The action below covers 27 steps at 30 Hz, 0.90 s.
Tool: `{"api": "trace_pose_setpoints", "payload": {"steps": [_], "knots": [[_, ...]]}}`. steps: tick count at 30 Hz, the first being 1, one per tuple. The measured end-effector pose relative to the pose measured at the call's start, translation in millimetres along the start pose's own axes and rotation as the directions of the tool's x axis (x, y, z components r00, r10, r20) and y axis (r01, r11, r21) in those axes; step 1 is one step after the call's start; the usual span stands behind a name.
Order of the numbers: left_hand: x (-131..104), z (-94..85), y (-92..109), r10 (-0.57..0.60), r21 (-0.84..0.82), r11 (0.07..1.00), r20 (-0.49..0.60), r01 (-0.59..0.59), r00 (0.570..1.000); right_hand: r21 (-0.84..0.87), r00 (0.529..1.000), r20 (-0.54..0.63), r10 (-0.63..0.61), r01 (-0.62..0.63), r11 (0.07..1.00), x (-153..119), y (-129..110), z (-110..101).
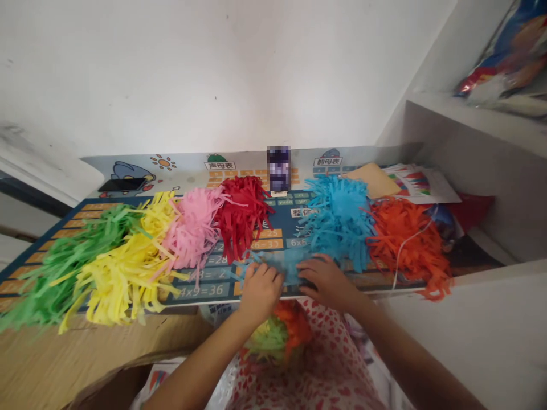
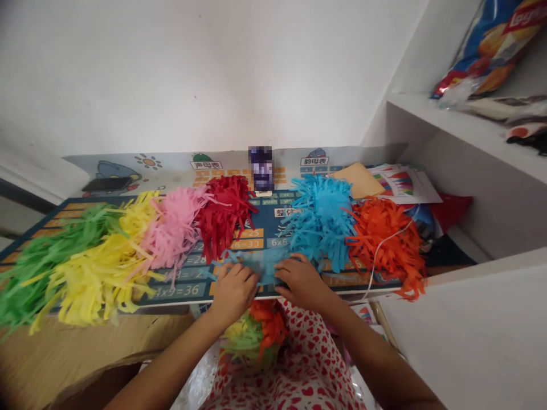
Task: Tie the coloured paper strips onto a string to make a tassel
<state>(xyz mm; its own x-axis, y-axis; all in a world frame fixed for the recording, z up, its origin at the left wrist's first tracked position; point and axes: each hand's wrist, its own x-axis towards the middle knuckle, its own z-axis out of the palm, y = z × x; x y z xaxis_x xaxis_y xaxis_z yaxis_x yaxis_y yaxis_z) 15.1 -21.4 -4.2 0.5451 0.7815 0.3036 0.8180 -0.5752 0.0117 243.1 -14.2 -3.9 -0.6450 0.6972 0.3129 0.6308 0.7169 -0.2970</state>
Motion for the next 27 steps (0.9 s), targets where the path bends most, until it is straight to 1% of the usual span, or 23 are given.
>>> {"api": "trace_pose_setpoints", "payload": {"steps": [3,5,6,8,10,11,12,13,14,15,16,17,19,21,23,25,27], "knots": [[-12,-14.1,-21,-0.112,0.026,0.993,0.043,0.111,0.993,0.048,1.0,0.026,0.015,-0.017,0.999,7,14,7],[-21,-30.2,-34,-0.207,0.061,0.977,0.063,0.204,0.976,0.038,0.999,0.029,0.028,-0.029,0.999,8,19,8],[-24,-39.7,-37,-0.248,0.082,0.966,0.059,0.243,0.967,0.03,0.999,0.028,0.028,-0.029,0.999,8,19,8],[-24,-57.6,-33,-0.289,0.095,0.954,0.022,0.286,0.957,0.009,0.999,0.027,0.018,-0.018,1.0,10,17,7],[-16,-67.5,-16,-0.238,0.025,0.971,-0.018,0.239,0.971,-0.015,1.0,0.031,0.004,-0.003,1.0,13,14,6],[-10,-67.6,-5,-0.185,-0.041,0.982,-0.016,0.184,0.983,-0.021,0.999,0.037,-0.001,0.002,1.0,15,14,5],[-2,-64.2,6,-0.107,-0.113,0.988,0.015,0.108,0.994,-0.021,0.999,0.048,-0.004,0.005,1.0,16,15,4],[6,-57.9,15,-0.055,-0.172,0.983,0.071,0.066,0.996,-0.014,0.998,0.063,-0.002,0.003,1.0,17,16,3],[14,-49.6,21,-0.063,-0.202,0.975,0.142,0.091,0.988,0.002,0.997,0.08,0.003,-0.003,1.0,18,19,2],[20,-40.6,23,-0.101,-0.201,0.969,0.211,0.144,0.972,0.026,0.995,0.098,0.009,-0.012,1.0,19,22,1],[25,-31.8,22,-0.136,-0.193,0.963,0.256,0.189,0.957,0.058,0.993,0.112,0.022,-0.029,0.998,19,26,1],[29,-24.1,17,-0.15,-0.198,0.957,0.28,0.21,0.948,0.092,0.992,0.119,0.046,-0.057,0.994,19,30,0],[31,-14.4,4,-0.157,-0.234,0.944,0.302,0.233,0.94,0.147,0.985,0.121,0.12,-0.137,0.98,20,36,-1],[31,-11.6,-9,-0.185,-0.281,0.918,0.324,0.281,0.928,0.159,0.969,0.119,0.215,-0.233,0.959,23,40,-2],[31,-12.6,-18,-0.24,-0.294,0.888,0.359,0.353,0.902,0.142,0.949,0.132,0.287,-0.304,0.942,27,41,-1],[32,-13.9,-22,-0.28,-0.277,0.876,0.375,0.394,0.884,0.135,0.933,0.147,0.329,-0.349,0.927,32,41,-1],[33,-14.7,-23,-0.289,-0.255,0.881,0.376,0.398,0.88,0.148,0.923,0.144,0.356,-0.375,0.915,35,42,-1]]}}
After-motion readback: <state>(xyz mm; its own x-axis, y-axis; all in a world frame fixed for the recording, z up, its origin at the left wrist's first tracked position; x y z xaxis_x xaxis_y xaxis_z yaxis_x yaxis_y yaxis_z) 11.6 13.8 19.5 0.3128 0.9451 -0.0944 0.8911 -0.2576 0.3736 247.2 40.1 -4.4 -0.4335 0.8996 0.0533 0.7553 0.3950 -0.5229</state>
